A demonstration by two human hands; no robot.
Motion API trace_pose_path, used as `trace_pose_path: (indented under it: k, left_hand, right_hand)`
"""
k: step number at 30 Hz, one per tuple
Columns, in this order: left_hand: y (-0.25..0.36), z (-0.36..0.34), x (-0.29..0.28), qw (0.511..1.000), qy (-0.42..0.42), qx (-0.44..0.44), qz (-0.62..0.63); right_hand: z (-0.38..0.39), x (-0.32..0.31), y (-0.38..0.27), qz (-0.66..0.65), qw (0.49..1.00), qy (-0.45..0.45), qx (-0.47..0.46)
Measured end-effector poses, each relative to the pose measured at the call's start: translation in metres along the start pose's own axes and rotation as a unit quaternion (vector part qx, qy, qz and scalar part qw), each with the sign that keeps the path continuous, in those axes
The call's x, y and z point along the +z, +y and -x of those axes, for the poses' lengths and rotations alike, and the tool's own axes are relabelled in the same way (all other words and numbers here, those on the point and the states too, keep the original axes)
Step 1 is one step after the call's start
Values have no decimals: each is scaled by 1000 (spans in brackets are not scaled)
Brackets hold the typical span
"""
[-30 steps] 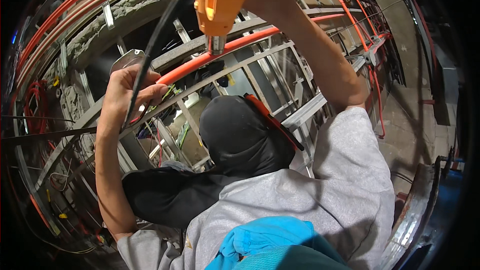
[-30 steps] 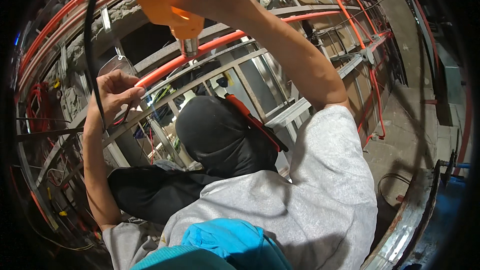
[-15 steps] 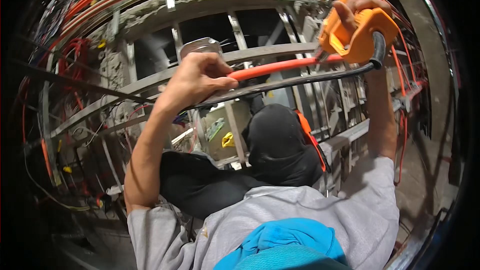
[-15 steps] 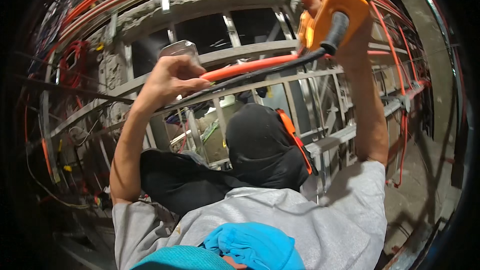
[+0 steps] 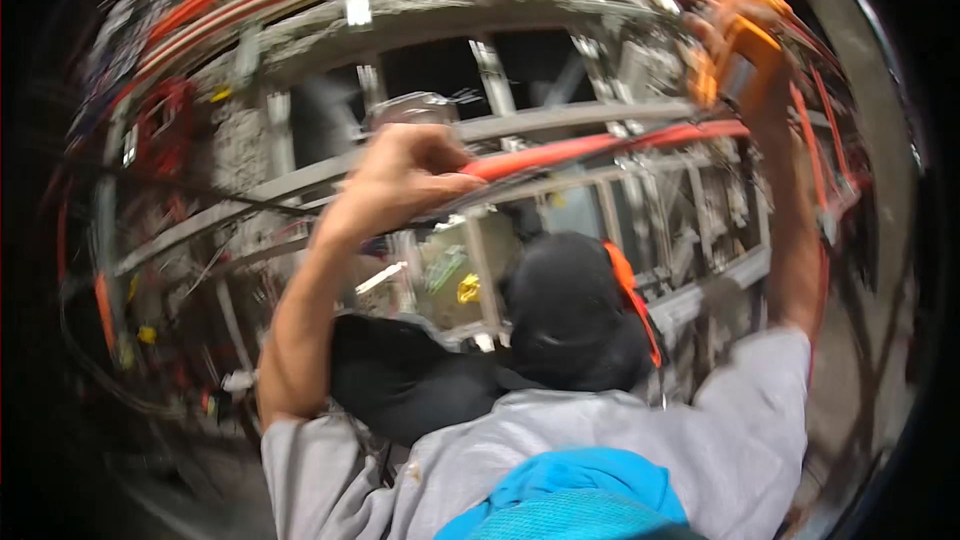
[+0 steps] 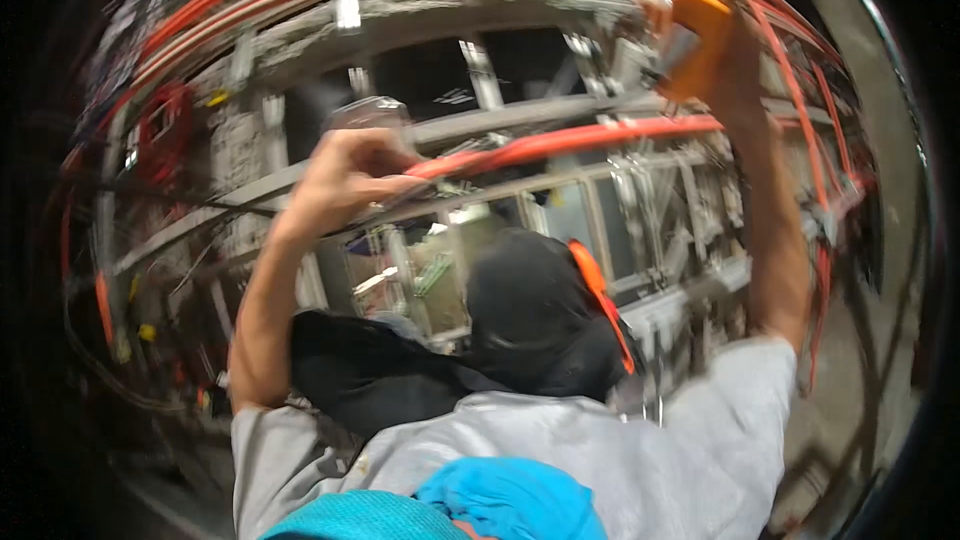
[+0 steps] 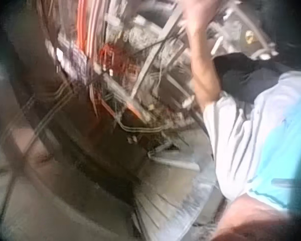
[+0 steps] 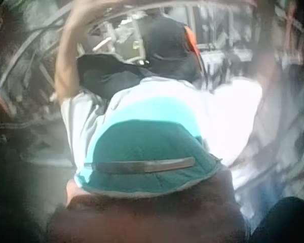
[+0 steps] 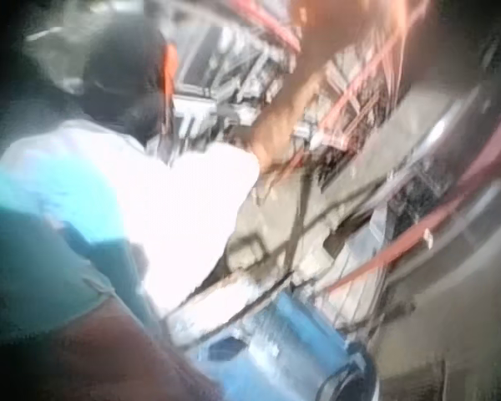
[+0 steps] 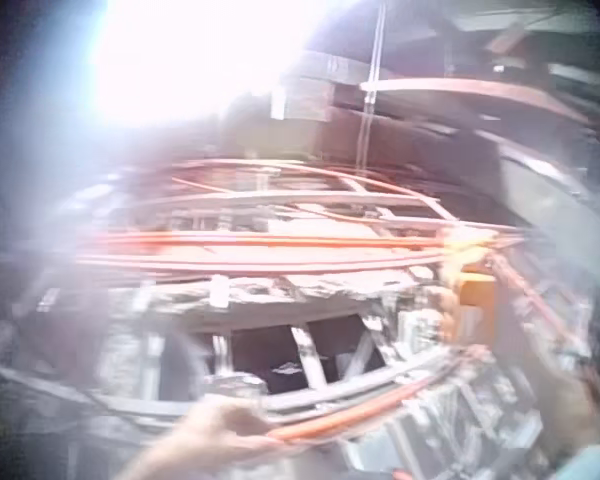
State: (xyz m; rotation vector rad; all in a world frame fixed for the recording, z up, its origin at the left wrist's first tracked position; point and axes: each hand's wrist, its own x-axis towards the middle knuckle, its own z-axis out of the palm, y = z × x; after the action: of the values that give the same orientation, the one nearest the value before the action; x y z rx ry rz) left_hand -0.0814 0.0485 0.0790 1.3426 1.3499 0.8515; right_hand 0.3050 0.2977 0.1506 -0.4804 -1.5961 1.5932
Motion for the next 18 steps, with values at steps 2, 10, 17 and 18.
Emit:
trace_pose_path:
  k: [2,10,17,18]
  left_hand:
    - [4,-6,7,999,-23,-15,32]
    - [-15,-4,3,997,-13,-18,71]
    - [0,-2,-1,995,-20,-41,93]
    - [0,-2,-1,995,-20,-41,94]
  right_hand:
    - [2,-10,-8,397,901,-20,-174]
    - [-33,53,2,412,884,-43,-216]
    - [-55,108,-3,506,813,-44,-286]
    - [-56,115,-5,502,838,-26,-212]
